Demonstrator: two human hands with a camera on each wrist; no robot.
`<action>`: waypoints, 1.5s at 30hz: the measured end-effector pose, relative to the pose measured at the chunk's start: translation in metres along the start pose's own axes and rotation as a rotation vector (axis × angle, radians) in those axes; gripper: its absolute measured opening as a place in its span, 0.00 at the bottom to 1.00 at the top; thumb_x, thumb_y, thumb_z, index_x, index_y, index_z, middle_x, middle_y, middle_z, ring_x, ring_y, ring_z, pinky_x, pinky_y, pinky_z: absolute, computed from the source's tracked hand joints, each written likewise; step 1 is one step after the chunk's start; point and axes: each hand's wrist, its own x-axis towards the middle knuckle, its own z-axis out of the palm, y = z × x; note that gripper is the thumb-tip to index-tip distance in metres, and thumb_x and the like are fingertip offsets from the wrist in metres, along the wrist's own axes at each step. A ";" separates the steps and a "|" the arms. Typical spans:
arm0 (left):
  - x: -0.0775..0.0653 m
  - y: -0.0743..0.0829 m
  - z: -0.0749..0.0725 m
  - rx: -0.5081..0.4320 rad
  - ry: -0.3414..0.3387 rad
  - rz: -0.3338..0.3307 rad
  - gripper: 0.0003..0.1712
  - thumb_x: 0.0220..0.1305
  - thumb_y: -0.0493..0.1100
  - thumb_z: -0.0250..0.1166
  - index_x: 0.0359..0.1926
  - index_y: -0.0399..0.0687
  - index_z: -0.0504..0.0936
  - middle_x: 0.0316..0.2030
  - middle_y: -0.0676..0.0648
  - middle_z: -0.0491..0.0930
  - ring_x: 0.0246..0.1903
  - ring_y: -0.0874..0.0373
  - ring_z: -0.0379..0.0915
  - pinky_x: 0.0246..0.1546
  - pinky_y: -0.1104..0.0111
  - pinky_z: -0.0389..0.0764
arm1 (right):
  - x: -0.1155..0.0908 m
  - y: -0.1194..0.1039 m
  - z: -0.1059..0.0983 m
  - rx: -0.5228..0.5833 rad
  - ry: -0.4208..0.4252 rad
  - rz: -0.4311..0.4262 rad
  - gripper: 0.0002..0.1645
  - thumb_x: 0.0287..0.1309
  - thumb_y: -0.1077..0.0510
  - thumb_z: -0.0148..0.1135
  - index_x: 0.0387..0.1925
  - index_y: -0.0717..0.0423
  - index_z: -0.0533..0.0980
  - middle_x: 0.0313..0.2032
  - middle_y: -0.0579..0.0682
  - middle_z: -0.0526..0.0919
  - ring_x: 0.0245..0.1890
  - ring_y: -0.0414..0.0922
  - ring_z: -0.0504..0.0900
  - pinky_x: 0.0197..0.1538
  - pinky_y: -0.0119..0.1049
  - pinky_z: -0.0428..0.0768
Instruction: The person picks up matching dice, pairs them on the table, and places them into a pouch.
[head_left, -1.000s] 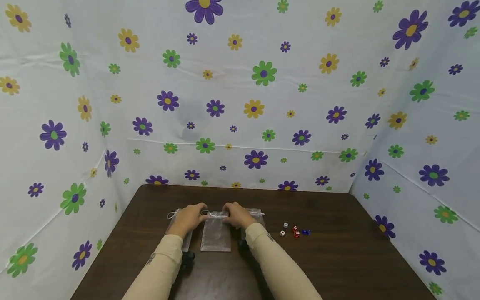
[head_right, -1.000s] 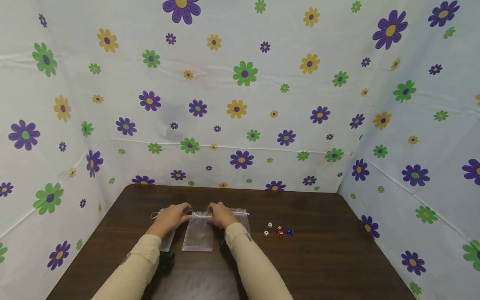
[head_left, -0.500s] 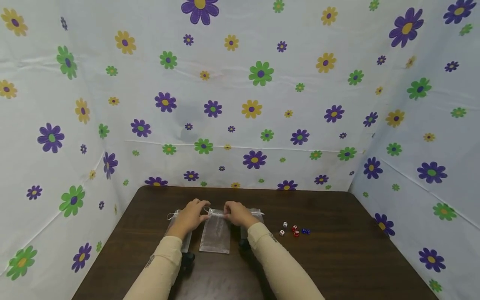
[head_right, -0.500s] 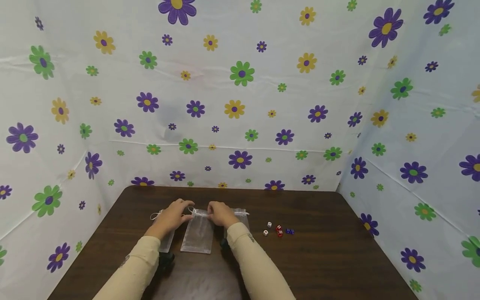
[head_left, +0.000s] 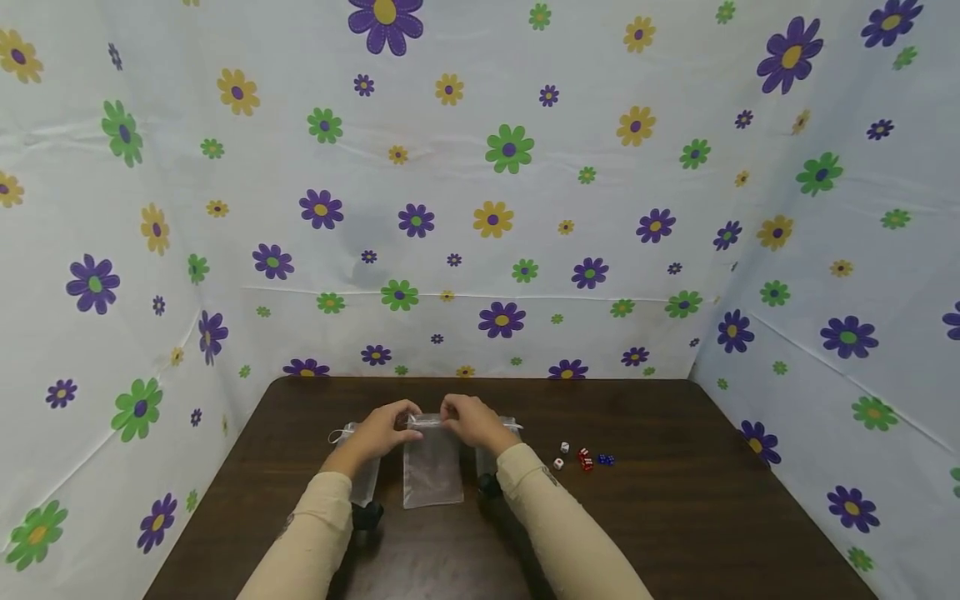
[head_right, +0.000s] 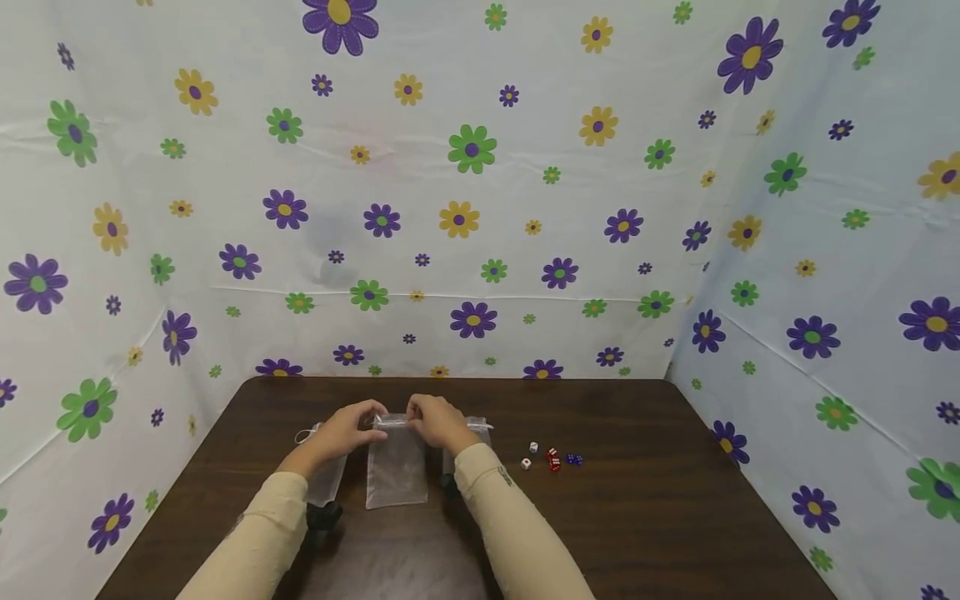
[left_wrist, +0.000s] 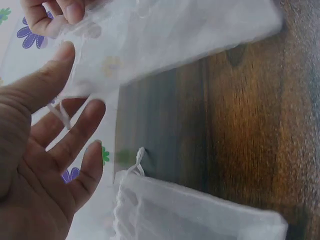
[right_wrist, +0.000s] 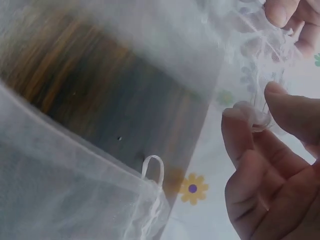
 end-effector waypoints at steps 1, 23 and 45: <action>-0.001 0.000 -0.001 -0.010 -0.007 -0.001 0.15 0.62 0.40 0.73 0.48 0.44 0.80 0.32 0.50 0.77 0.30 0.58 0.69 0.32 0.64 0.73 | -0.001 -0.001 -0.001 0.009 0.001 -0.005 0.08 0.67 0.58 0.67 0.34 0.47 0.74 0.31 0.41 0.78 0.26 0.38 0.73 0.29 0.34 0.72; -0.011 0.019 -0.021 -0.006 0.142 0.033 0.04 0.65 0.39 0.71 0.38 0.53 0.84 0.25 0.56 0.79 0.23 0.61 0.70 0.26 0.67 0.76 | -0.004 -0.002 -0.002 0.057 0.172 -0.199 0.03 0.66 0.62 0.67 0.40 0.53 0.83 0.38 0.45 0.84 0.36 0.39 0.79 0.42 0.33 0.80; -0.029 0.015 -0.008 0.360 0.296 0.315 0.13 0.51 0.32 0.79 0.36 0.51 0.89 0.32 0.53 0.87 0.30 0.61 0.82 0.33 0.66 0.83 | -0.027 0.004 0.003 -0.126 0.173 -0.466 0.03 0.63 0.66 0.69 0.36 0.57 0.82 0.39 0.47 0.82 0.39 0.40 0.82 0.44 0.29 0.80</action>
